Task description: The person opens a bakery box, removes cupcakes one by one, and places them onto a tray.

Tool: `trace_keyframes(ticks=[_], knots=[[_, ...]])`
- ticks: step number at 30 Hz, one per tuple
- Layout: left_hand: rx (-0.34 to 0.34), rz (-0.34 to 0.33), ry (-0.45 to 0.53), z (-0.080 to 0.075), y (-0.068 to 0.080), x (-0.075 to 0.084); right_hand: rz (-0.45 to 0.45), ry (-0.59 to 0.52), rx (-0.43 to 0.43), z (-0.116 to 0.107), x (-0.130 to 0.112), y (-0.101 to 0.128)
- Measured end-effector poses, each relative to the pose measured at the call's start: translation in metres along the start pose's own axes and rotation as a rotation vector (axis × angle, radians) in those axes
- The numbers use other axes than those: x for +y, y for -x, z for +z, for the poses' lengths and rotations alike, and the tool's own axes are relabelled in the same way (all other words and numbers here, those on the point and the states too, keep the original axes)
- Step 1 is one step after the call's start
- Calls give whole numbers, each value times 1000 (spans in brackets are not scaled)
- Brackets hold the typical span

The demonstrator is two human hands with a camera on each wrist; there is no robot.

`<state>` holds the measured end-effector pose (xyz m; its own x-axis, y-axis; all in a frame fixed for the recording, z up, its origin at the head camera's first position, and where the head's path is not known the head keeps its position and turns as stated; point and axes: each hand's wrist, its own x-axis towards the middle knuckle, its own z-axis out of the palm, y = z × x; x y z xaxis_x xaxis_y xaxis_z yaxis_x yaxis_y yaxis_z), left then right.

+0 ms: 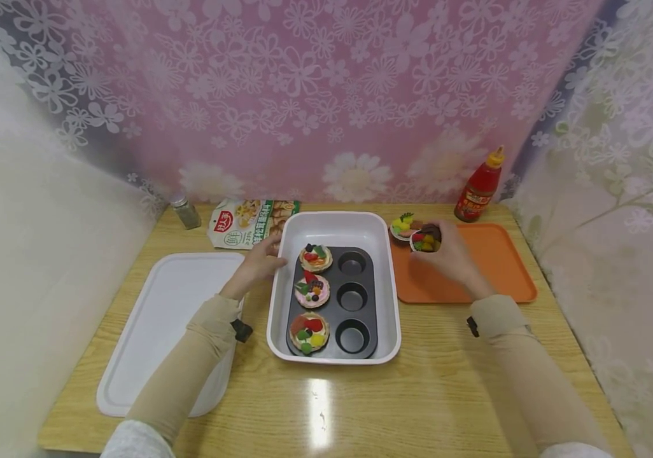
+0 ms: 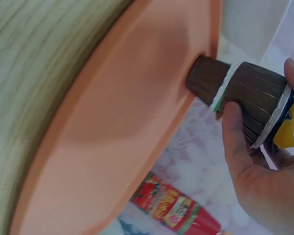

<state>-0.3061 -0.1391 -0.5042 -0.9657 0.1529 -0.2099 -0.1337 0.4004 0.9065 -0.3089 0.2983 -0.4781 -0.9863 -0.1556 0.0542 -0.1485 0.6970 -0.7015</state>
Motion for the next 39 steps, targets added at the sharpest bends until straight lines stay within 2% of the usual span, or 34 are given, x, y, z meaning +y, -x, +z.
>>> trace_keyframes(ticks=[9,18,30,39], knots=[[4,-4,-8,1,2,0,110,42,25,-7,29,-11],[6,-4,-11,-1,2,-1,180,69,61,-8,47,-30],[25,12,-10,0,0,-1,203,93,87,-4,66,-49],[36,15,-19,0,-1,-4,236,121,77,0,63,-58]])
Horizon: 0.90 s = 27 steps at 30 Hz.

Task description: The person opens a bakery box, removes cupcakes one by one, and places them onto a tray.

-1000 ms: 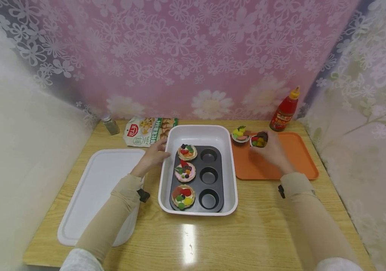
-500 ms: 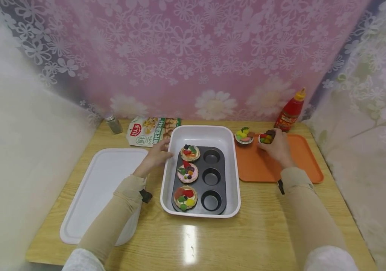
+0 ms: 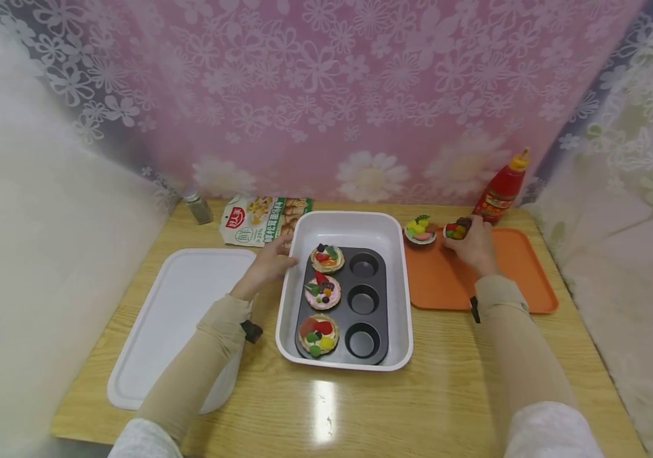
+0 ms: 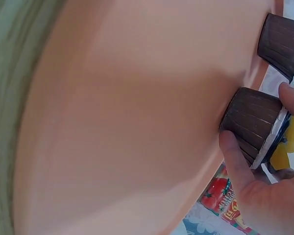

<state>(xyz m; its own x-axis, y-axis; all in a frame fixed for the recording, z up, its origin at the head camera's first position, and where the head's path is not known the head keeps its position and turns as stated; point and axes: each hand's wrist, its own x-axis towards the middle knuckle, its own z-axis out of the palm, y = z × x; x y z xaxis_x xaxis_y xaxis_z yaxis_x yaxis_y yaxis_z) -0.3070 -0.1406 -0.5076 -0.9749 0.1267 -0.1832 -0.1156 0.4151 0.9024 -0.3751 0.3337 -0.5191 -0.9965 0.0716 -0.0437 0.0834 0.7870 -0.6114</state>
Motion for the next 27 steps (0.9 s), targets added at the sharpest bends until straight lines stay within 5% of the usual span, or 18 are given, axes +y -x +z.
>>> trace_keyframes(ticks=[17,27], knots=[[-6,-7,24,2,-1,-2,6,2,2,5,4,-5],[-10,4,45,-2,-1,-2,-82,-182,101,-6,-9,-1]])
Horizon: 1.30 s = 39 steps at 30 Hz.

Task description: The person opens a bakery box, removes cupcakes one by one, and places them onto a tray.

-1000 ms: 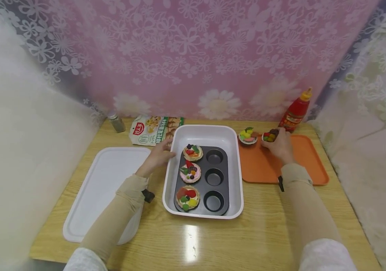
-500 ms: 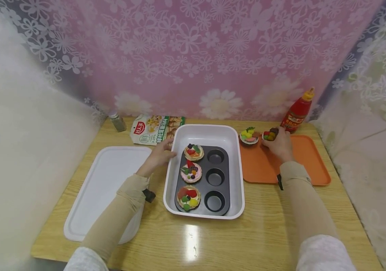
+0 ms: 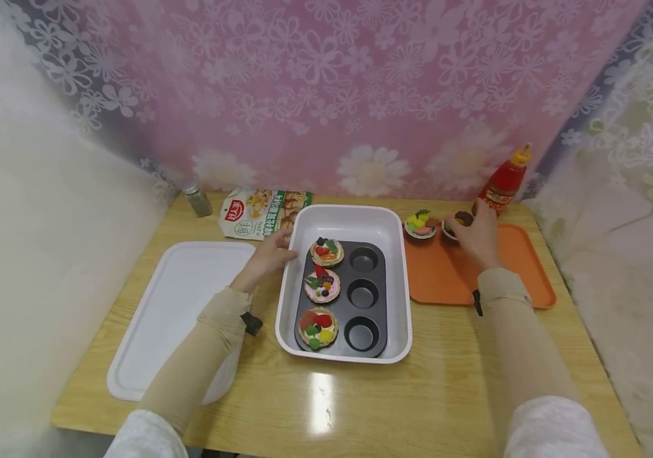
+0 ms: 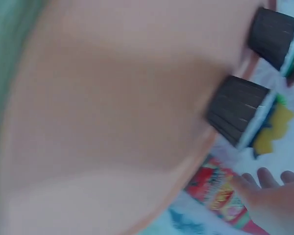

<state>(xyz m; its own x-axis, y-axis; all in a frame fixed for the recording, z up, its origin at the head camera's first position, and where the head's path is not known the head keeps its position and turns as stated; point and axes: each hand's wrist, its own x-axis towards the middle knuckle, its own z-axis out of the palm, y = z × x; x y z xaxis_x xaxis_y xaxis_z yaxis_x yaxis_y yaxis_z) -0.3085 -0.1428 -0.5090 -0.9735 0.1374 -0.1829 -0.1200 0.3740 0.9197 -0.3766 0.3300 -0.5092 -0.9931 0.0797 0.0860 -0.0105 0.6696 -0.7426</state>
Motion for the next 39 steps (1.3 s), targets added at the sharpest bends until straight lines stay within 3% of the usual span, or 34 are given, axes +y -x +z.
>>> trace_keyframes(ticks=[3,7,11,19,27,32,39], knots=[[9,-3,-9,-1,0,-1,-41,26,21,-3,-19,2],[16,-1,-4,0,0,-1,-67,21,-31,2,-51,6],[14,1,2,1,0,1,-111,-16,-144,16,-80,9],[2,-13,1,2,1,-1,-269,5,-468,56,-116,9],[7,-28,15,2,3,0,-395,80,-609,88,-159,22],[9,-35,7,2,4,1,-444,134,-662,100,-174,29],[2,-35,10,1,3,0,-444,155,-726,116,-178,30]])
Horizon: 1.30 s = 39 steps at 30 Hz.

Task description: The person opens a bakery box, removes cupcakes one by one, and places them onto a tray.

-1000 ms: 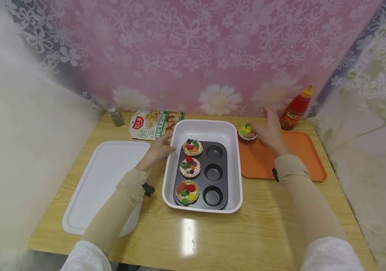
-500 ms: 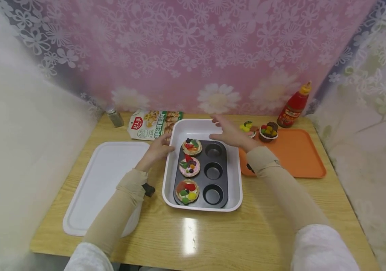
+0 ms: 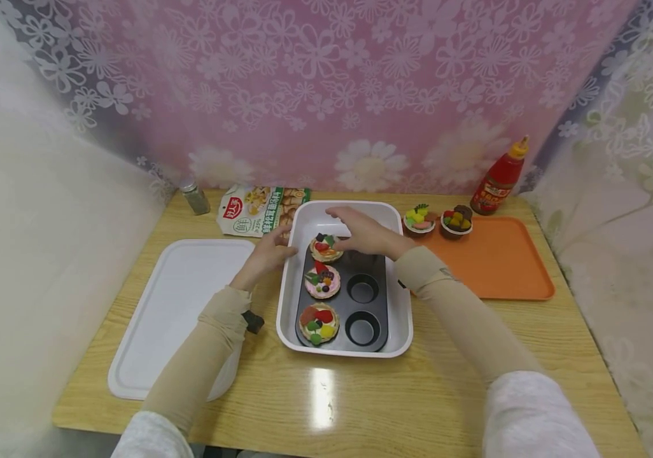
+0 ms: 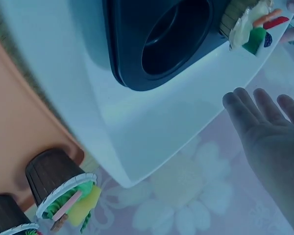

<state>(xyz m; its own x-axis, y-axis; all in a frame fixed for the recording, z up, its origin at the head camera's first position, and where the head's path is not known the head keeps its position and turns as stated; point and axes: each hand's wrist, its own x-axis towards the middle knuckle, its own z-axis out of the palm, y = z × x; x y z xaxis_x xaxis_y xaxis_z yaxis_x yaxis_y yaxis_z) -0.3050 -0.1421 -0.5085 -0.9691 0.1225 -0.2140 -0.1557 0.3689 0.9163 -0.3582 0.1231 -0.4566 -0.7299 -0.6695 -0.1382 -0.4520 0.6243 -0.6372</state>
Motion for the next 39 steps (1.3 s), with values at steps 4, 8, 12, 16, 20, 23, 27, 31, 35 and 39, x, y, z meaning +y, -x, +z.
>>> trace_keyframes(ticks=[4,8,12,16,20,23,27,31,35,39], knots=[[-7,-4,10,0,-1,-1,-8,10,-52,6,-2,-3],[-12,-12,8,0,-2,-2,-17,39,-82,14,-2,-7],[-9,-10,0,-1,-2,-3,-14,53,-109,19,-3,-11],[1,5,-18,-3,-3,-3,3,71,-147,23,-6,-16],[4,6,-17,-3,-3,-4,11,90,-167,27,-9,-19],[4,-1,-13,-3,-3,-3,19,112,-168,29,-10,-20],[2,-7,-11,-3,-2,-2,18,157,-164,31,-10,-23],[-5,-10,-8,-3,-2,-1,14,212,-160,32,-11,-24],[-10,-9,-2,-3,-2,-2,15,238,-151,33,-12,-25],[-5,-8,-4,-2,-2,-3,18,243,-135,35,-11,-24]])
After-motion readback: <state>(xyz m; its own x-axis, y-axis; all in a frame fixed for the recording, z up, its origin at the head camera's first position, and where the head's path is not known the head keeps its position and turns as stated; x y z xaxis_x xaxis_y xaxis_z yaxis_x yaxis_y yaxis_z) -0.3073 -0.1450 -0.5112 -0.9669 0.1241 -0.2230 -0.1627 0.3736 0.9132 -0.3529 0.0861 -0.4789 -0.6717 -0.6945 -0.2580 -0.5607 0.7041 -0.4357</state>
